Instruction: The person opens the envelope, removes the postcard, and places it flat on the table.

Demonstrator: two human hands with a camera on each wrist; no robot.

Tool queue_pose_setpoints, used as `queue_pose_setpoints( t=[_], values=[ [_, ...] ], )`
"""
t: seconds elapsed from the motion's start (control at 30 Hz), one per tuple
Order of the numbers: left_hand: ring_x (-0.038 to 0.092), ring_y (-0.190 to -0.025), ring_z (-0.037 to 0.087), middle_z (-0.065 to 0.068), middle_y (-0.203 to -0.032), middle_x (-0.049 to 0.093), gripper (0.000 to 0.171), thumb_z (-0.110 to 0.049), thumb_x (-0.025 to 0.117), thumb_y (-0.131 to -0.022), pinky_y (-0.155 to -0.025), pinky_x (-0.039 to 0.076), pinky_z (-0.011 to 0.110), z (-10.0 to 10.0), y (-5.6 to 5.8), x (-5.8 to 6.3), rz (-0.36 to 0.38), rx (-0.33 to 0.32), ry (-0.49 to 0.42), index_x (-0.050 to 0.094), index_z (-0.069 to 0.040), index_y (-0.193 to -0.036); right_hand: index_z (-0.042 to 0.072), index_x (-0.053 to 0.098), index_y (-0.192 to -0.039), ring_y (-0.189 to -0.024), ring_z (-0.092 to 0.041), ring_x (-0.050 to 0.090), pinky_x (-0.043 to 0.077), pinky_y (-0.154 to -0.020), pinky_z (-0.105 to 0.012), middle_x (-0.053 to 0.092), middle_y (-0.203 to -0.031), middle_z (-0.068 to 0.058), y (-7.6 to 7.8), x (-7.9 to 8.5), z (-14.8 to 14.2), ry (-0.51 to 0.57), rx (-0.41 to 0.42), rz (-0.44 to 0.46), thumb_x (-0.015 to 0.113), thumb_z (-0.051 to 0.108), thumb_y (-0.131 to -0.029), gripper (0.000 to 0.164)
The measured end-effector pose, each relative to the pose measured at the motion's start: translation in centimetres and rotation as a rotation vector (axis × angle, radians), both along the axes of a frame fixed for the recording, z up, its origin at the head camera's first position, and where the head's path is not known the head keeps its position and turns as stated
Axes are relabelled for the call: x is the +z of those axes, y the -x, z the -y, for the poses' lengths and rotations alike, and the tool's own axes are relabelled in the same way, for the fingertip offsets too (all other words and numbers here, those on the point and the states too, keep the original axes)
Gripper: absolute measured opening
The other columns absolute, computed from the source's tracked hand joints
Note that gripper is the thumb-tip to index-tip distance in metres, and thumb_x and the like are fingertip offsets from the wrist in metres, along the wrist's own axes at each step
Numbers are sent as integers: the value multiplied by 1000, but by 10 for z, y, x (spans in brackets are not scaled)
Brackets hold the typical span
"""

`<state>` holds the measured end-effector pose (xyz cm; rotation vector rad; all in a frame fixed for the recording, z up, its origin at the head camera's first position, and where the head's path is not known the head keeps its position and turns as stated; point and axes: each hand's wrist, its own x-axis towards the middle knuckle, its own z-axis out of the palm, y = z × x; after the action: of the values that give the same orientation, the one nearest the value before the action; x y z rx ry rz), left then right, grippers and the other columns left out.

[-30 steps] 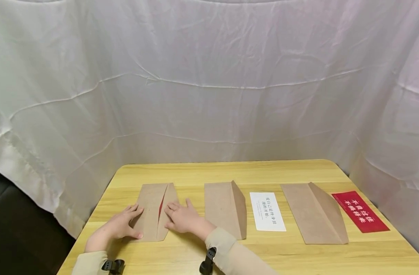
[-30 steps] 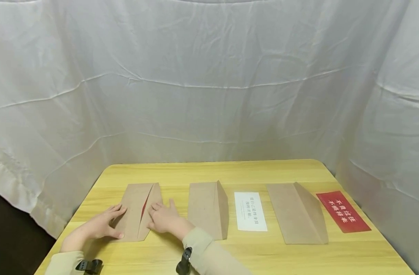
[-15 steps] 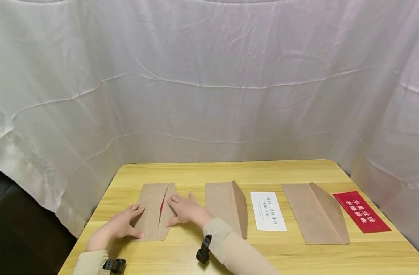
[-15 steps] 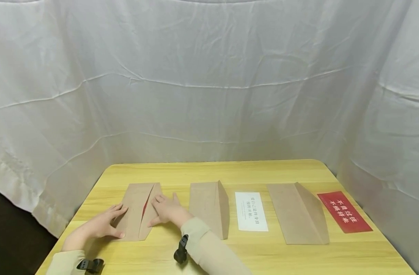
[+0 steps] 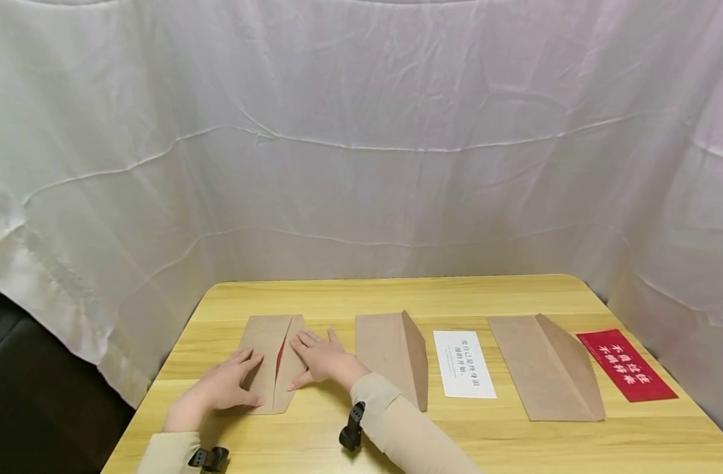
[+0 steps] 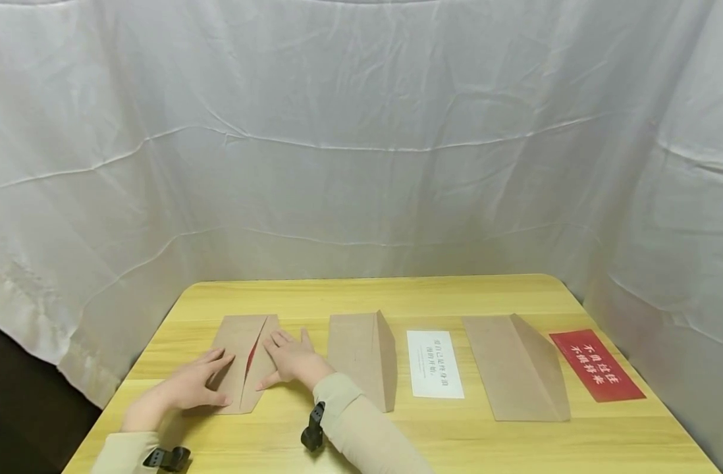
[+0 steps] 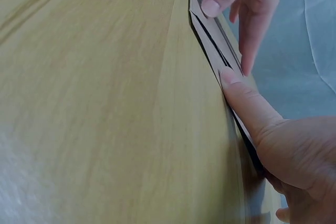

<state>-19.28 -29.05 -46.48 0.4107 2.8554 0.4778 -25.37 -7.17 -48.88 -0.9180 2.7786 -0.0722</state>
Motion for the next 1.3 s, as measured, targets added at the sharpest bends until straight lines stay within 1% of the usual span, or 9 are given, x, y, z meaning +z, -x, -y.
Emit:
queue_pose_setpoints(
  t=[0.17,0.3,0.43,0.5,0.63,0.87,1.03,1.2,1.3],
  values=[
    [30,-141,50,30,-152,33,89,-47,78,-76,-106,23,74,-19,-3,1,-24,-6,-8,44,-2,-145,26,24,-156,-152,-13,15,13,-123,-52,17,-164,4,2,-3,0,2,2,4,57,77,-76,100],
    [30,-142,48,29,-153,33,82,-33,77,-79,-107,23,73,-30,-4,-1,-41,-29,-9,42,-1,-146,27,23,-156,-152,-13,14,13,-123,-53,16,-164,4,3,-5,0,0,1,6,55,77,-76,100],
    [28,-143,47,27,-154,32,80,-20,74,-76,-108,22,73,-39,-4,-3,-35,-34,-19,42,0,-146,27,22,-156,-152,-13,14,13,-123,-53,16,-164,5,3,-5,0,-8,2,4,54,78,-76,100],
    [26,-144,46,25,-156,31,81,-19,74,-74,-108,21,73,-44,-5,-4,-31,-34,-21,41,-1,-146,27,22,-156,-152,-13,14,13,-123,-53,16,-164,5,2,-4,0,-11,3,4,54,78,-77,100],
    [25,-146,43,23,-157,29,80,-19,71,-75,-110,20,72,-51,-6,-6,-30,-23,-5,40,-2,-147,27,22,-156,-152,-12,15,14,-122,-53,17,-164,5,2,-3,-1,-18,6,-1,53,78,-77,99],
    [24,-146,44,23,-156,31,77,-19,70,-78,-110,20,72,-56,-8,-8,-37,3,24,40,-1,-147,27,21,-156,-152,-12,14,14,-122,-53,16,-164,6,2,-4,0,-29,9,-5,53,78,-77,99],
    [24,-146,44,23,-156,31,76,-19,69,-78,-110,20,72,-56,-9,-8,-42,4,35,40,-1,-147,27,21,-156,-152,-12,15,15,-122,-53,16,-164,6,1,-4,0,-32,11,-8,52,78,-77,99],
    [26,-144,46,24,-155,33,75,-18,70,-75,-108,20,74,-55,-8,-4,-62,14,37,45,0,-144,27,22,-156,-152,-11,15,15,-122,-53,16,-164,6,1,-4,0,-28,7,-7,52,78,-77,99],
    [29,-143,47,24,-153,36,74,-21,71,-74,-107,20,76,-54,-8,-1,-85,22,59,49,-2,-142,27,22,-156,-152,-12,14,14,-123,-52,16,-164,6,1,-4,0,-21,1,-2,53,78,-77,99]
  ],
)
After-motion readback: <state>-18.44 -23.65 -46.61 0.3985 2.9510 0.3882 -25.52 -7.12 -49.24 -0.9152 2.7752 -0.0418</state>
